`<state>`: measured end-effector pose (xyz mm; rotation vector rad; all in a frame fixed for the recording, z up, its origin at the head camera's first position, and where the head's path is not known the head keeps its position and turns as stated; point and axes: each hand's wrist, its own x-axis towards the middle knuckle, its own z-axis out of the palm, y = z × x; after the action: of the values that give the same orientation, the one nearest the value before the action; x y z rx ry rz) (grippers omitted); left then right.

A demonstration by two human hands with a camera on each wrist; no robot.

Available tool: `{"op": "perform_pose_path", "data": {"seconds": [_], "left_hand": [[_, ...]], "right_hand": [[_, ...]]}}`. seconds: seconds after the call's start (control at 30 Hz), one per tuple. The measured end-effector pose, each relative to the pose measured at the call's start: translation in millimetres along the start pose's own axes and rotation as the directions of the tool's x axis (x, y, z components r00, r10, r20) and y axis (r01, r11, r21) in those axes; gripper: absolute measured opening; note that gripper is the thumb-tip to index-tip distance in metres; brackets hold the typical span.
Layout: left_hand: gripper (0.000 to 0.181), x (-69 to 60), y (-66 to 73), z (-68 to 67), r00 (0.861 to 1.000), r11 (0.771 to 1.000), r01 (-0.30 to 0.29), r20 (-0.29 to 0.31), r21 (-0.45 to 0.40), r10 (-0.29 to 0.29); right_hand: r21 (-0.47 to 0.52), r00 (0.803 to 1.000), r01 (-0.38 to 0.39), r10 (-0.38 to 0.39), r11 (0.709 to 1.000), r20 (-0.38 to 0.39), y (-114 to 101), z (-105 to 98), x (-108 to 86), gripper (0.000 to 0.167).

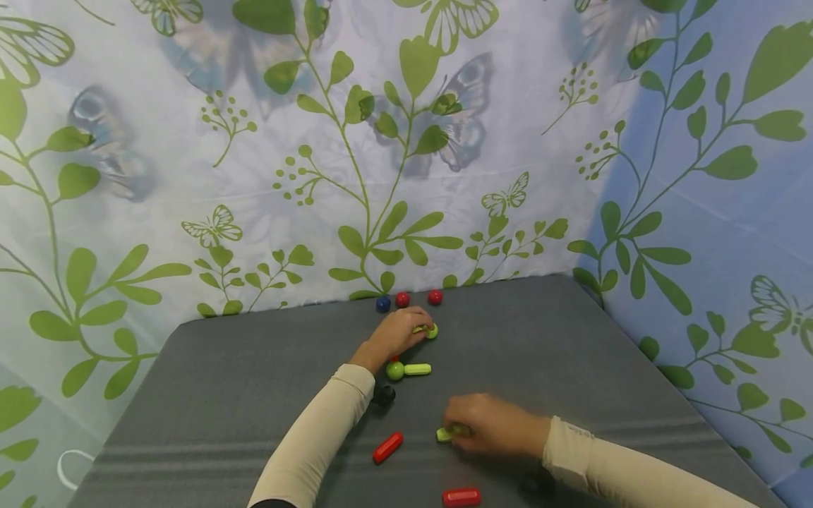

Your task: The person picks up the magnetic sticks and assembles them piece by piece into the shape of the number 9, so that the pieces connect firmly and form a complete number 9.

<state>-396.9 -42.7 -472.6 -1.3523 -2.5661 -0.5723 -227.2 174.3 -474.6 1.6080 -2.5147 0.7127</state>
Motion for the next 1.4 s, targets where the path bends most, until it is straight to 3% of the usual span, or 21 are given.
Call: {"op": "perform_pose_path", "data": {"seconds": [0.13, 0.23, 0.4, 0.57, 0.87, 1.17, 1.4], "left_hand": [[0.013, 1.0, 0.0, -1.3, 1.000, 1.000, 0.008, 0.001, 0.007, -0.008], [0.012, 0.9, -0.5, -1.0, 1.000, 1.000, 0.007, -0.001, 0.015, -0.007], [0.013, 0.2, -1.8, 0.9, 1.000, 1.000, -0.004, -0.007, 0.021, 0.005], [0.013, -1.8, -3.4, 3.4, 1.000, 1.000, 0.003, -0.007, 0.013, -0.003], [0.013, -1.3, -2.8, 3.5, 1.000, 1.000, 0.005, -0.021, 0.001, -0.005], [0.013, -0.7, -2.5, 5.8, 0.999, 0.999, 0.032, 0.004, 0.023, -0.032], [0.014, -1.8, -1.0, 2.8, 0.998, 0.998, 0.060, 0.013, 0.033, -0.061]], "right_hand": [[-0.016, 0.998, -0.041, 0.040, 0.999, -0.054, 12.7, -11.9, 7.0, 0.024], [-0.031, 0.989, -0.118, 0.115, 0.992, -0.092, 23.1, -20.6, 12.0, 0.024], [-0.085, 0.960, -0.248, 0.233, 0.965, -0.153, 38.9, -30.0, 20.0, 0.022], [-0.102, 0.929, -0.349, 0.330, 0.931, -0.167, 57.4, -32.3, 31.3, 0.022], [-0.135, 0.888, -0.443, 0.413, 0.887, -0.203, 84.1, -31.7, 56.1, 0.019], [-0.167, 0.837, -0.541, 0.507, 0.824, -0.207, 86.2, -23.9, 67.8, 0.018], [-0.148, 0.819, -0.565, 0.531, 0.811, -0.219, 85.9, -19.9, 73.5, 0.022]]}}
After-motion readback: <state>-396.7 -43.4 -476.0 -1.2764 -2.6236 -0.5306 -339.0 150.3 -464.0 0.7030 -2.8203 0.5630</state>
